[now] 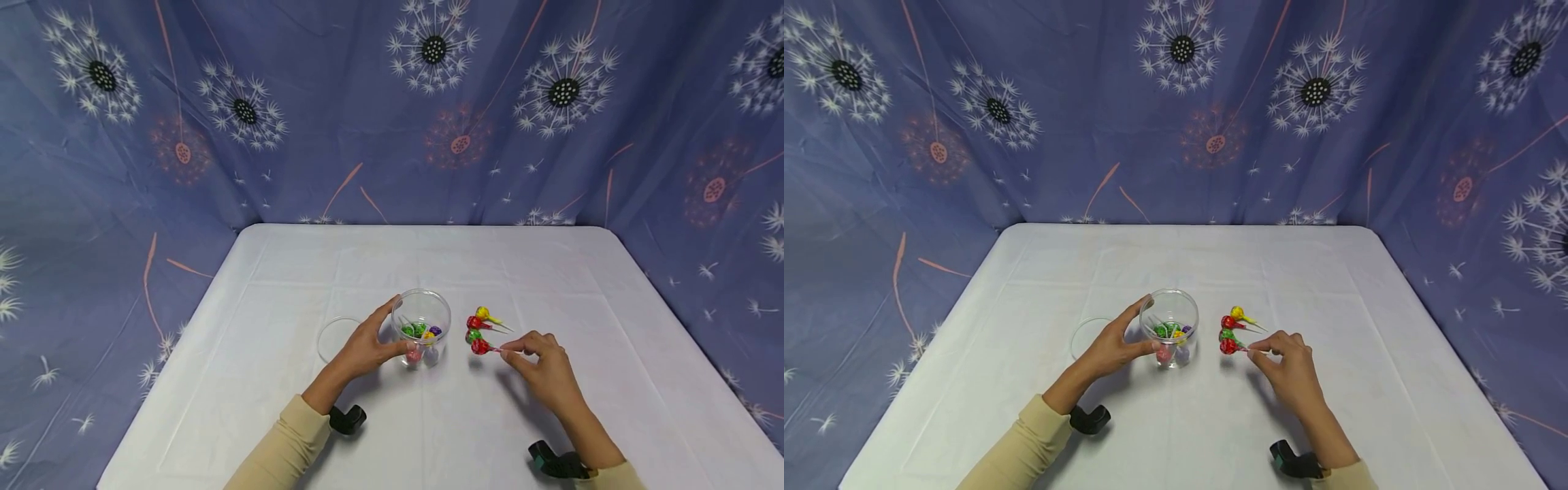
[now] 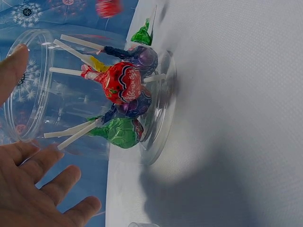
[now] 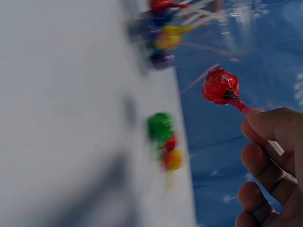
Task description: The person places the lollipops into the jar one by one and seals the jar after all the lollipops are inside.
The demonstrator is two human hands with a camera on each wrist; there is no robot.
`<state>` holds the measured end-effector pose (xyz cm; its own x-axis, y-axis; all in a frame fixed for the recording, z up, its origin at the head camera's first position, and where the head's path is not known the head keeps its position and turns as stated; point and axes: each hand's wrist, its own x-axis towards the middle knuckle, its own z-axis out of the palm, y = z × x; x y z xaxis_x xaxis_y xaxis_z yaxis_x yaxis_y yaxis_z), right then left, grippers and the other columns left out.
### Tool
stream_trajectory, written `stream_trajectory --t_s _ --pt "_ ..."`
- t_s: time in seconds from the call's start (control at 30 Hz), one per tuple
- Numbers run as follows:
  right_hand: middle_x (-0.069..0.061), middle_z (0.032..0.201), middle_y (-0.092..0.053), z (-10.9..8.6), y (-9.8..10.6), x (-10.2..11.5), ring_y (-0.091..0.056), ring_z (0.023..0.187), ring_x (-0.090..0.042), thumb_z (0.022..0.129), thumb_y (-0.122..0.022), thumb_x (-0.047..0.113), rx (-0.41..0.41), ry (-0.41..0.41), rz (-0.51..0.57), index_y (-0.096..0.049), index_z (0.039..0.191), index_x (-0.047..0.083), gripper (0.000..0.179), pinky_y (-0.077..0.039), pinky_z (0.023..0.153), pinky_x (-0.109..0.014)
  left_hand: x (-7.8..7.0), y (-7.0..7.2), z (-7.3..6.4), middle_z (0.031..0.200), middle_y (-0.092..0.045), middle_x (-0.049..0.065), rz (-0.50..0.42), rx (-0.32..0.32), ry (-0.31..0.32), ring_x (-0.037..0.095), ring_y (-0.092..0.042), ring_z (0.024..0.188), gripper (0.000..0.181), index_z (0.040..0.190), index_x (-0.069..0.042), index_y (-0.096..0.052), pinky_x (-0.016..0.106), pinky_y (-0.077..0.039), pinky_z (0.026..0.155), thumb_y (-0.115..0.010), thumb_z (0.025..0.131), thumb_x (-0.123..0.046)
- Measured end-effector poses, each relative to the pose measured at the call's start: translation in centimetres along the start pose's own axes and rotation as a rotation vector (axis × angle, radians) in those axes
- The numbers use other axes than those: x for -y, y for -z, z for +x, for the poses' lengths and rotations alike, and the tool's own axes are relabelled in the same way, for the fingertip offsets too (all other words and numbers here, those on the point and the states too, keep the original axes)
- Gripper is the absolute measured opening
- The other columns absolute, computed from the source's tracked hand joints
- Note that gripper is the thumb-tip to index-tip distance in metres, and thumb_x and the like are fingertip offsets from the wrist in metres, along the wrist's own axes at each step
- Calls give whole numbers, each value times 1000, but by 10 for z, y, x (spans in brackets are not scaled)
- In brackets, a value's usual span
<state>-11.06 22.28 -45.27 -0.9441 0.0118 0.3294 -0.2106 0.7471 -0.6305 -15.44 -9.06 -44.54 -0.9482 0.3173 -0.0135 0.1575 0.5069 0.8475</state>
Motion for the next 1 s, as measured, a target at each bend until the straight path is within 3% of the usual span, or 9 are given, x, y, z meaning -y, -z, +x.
stream_trajectory --t_s 0.23,0.4,0.7,1.0 --pt "6 82 -65 36 20 31 -43 84 -6 83 -72 16 -29 56 99 -76 90 14 8 -31 69 -25 0 1 0 155 -29 -3 0 -3 -3 24 -24 145 87 148 -41 -22 57 -24 114 -73 78 -47" --pt "3 84 -65 60 22 53 -43 86 -8 84 -72 18 -20 93 145 -76 89 14 8 -33 71 -28 1 1 0 155 -29 -2 -2 -5 -6 25 -24 145 86 147 -42 -23 58 -25 113 -73 77 -48" --pt "1 80 -64 81 -1 86 -42 84 -15 81 -74 16 64 197 178 -76 85 13 5 -32 75 -33 1 0 1 155 -29 1 -4 5 1 27 -26 144 87 148 -40 -23 57 -26 113 -73 77 -49" --pt "4 74 -61 89 -31 97 -44 79 -18 79 -76 18 110 321 65 -76 81 13 5 -26 76 -36 2 1 1 155 -30 1 -10 8 -18 27 -26 144 87 148 -39 -23 57 -26 113 -73 78 -48"
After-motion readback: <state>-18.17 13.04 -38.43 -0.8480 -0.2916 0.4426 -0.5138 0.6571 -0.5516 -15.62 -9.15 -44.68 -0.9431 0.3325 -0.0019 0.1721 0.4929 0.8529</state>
